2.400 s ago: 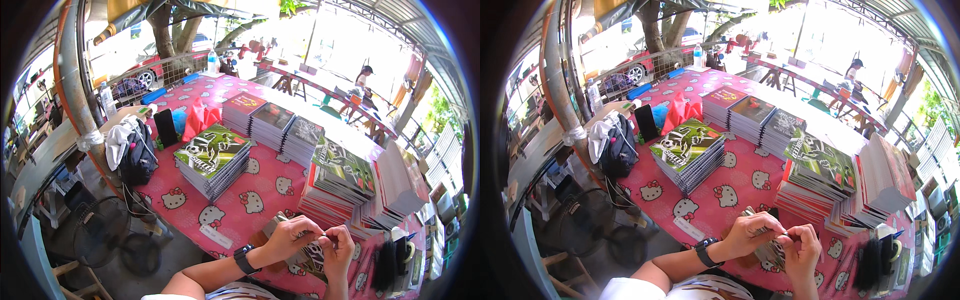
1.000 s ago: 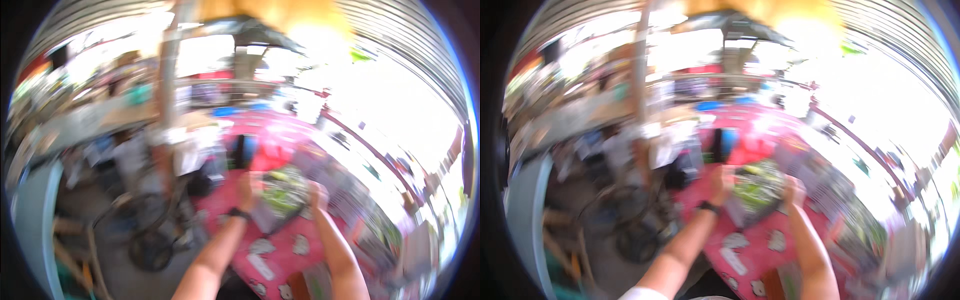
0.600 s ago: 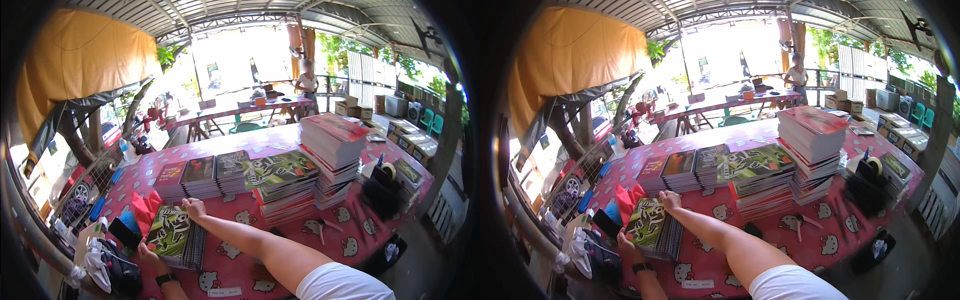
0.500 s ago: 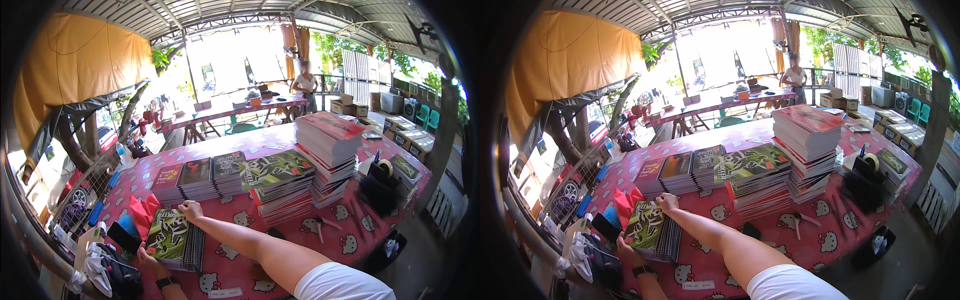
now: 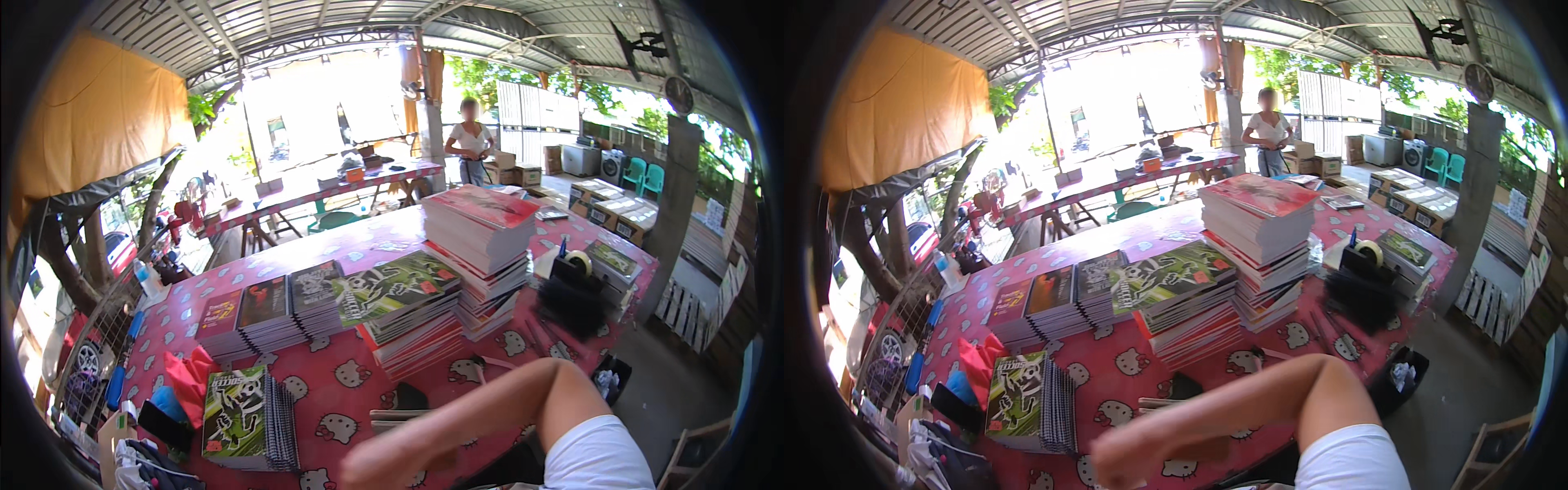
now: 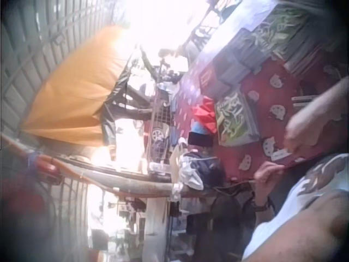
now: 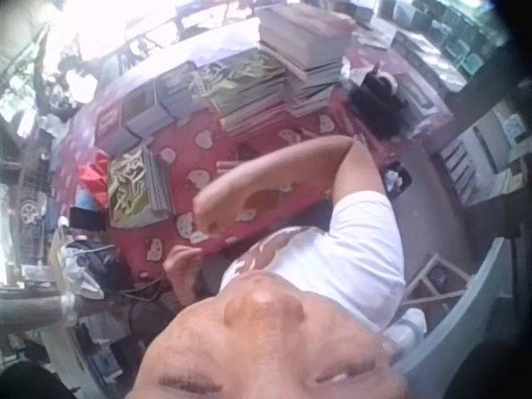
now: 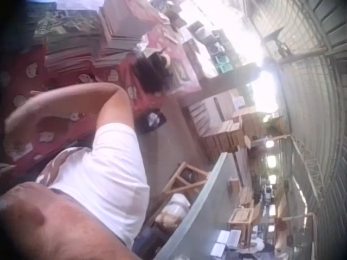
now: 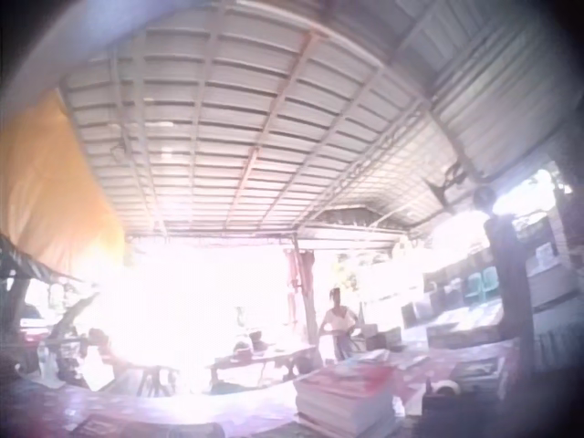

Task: The person threads spiral coils through the holes of notebooks by hand and places the bound notebooks onto stacks on a table.

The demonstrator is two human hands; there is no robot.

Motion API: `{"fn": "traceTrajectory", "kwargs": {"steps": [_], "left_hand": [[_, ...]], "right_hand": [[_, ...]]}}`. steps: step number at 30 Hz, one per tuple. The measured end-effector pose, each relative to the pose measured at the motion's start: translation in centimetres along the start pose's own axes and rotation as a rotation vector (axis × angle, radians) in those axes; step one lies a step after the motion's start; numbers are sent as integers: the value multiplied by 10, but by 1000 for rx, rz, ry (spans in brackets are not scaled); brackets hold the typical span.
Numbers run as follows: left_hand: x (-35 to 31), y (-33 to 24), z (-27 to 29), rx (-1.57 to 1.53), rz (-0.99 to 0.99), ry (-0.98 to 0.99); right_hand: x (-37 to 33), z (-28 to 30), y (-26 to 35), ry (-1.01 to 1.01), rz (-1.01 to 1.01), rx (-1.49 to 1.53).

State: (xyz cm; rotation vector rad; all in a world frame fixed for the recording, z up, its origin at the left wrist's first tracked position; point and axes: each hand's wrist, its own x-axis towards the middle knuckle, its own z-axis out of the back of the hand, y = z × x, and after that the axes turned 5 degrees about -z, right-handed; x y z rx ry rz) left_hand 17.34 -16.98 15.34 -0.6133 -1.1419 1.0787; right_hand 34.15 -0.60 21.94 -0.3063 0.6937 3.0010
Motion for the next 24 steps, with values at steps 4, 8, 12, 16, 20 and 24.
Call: {"fn": "traceTrajectory", "kwargs": {"steps": [4,8,12,16,20,24], "left_hand": [[-15,50,-78,-56,30,530],[-2,68,-133,-85,-103,736],[4,67,-164,-103,-206,822],[1,66,-176,-85,-252,840],[-2,63,-183,-68,-291,844],[-4,64,-190,-59,-319,848]], "right_hand": [[-68,-85,-6,-44,-29,137],[-106,-177,-32,213,-317,122],[-131,-252,-45,62,-422,149],[-159,-215,-1,86,-644,130],[-178,-224,11,180,-691,222],[-193,-235,24,184,-764,219]]}}
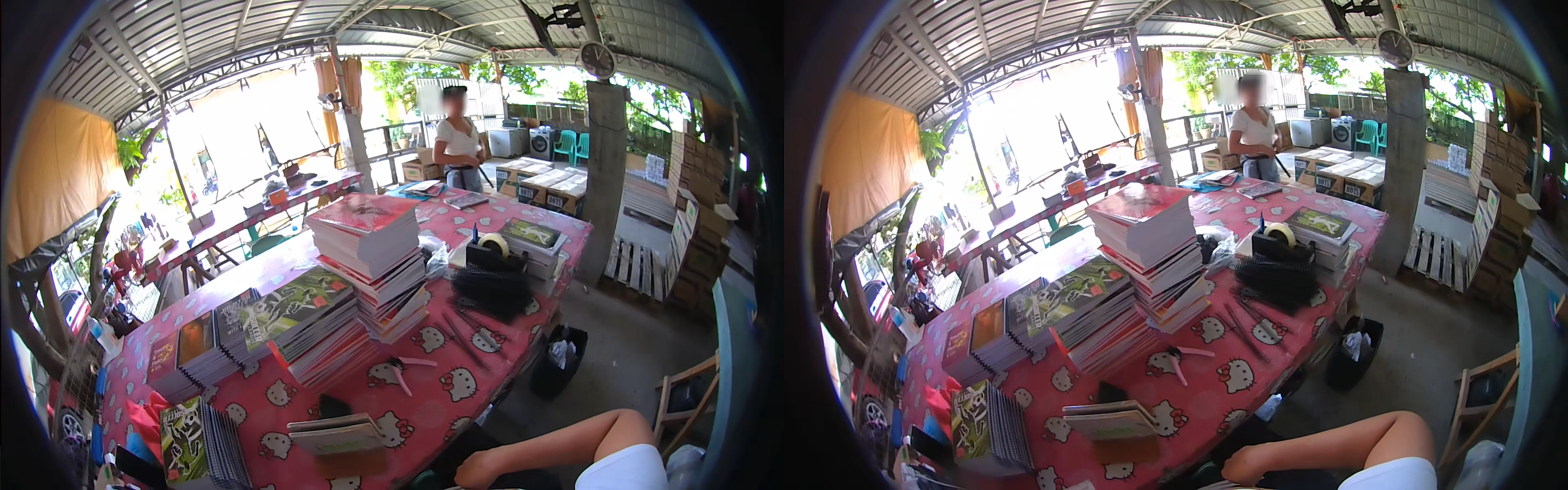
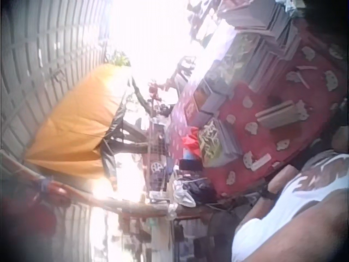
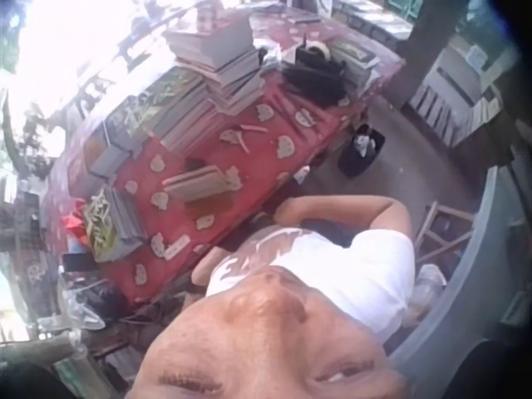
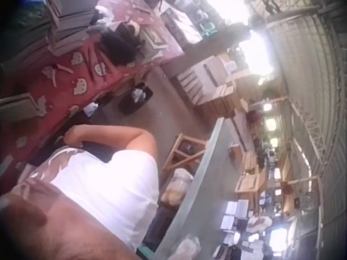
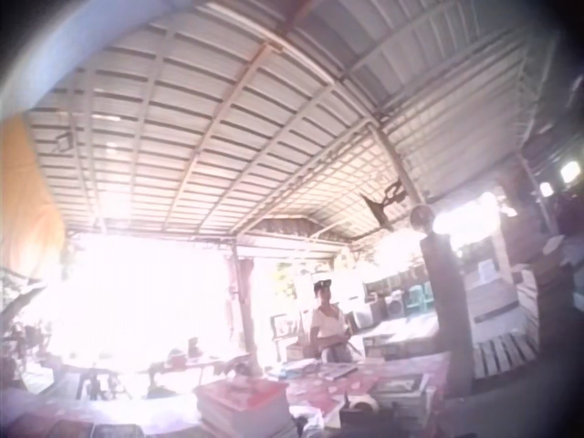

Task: The person threads spiral coils through the holes of notebooks by hand and places the bound notebooks onto stacks on a table.

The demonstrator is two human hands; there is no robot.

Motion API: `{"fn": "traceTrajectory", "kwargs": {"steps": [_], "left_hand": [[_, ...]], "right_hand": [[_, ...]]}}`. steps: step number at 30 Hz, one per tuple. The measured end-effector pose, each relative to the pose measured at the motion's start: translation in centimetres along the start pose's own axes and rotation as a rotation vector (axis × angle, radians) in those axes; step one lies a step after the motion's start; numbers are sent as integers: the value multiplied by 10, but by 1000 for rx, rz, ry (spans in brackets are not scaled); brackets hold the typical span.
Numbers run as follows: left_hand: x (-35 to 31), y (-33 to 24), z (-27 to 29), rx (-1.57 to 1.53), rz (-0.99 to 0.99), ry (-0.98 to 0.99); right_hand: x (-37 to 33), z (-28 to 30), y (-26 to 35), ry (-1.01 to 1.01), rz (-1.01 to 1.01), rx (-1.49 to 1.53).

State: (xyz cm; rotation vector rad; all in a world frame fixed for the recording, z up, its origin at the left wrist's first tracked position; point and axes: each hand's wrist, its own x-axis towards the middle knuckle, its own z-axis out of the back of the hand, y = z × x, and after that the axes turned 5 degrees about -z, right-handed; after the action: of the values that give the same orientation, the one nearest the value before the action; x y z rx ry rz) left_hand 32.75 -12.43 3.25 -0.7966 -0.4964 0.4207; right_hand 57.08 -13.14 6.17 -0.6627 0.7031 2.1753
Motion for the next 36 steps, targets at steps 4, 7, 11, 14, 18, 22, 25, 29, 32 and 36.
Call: {"fn": "traceTrajectory", "kwargs": {"steps": [4,7,11,14,18,22,25,29,32,36], "left_hand": [[-4,0,-3,23,4,-4],[-4,-4,-3,47,-4,-5],[-6,-4,-3,53,-4,-2],[-11,-5,-3,64,11,3],[-11,-5,-3,59,-1,36],[-16,0,5,31,30,105],[-16,12,21,-114,107,253],[32,-24,57,-244,444,543],[49,-7,37,-229,219,609],[84,2,18,-106,-8,820]], "right_hand": [[-1,-13,-7,-38,-17,36],[0,-25,-10,-11,-6,36],[2,-39,-20,-34,46,41],[-14,-27,-15,95,22,119],[1,-62,-41,109,105,187],[-12,-20,-33,252,131,54],[5,-23,-54,130,442,452],[20,35,-75,-685,483,482],[33,54,-83,-753,235,651],[49,42,-91,-1176,222,705]]}}
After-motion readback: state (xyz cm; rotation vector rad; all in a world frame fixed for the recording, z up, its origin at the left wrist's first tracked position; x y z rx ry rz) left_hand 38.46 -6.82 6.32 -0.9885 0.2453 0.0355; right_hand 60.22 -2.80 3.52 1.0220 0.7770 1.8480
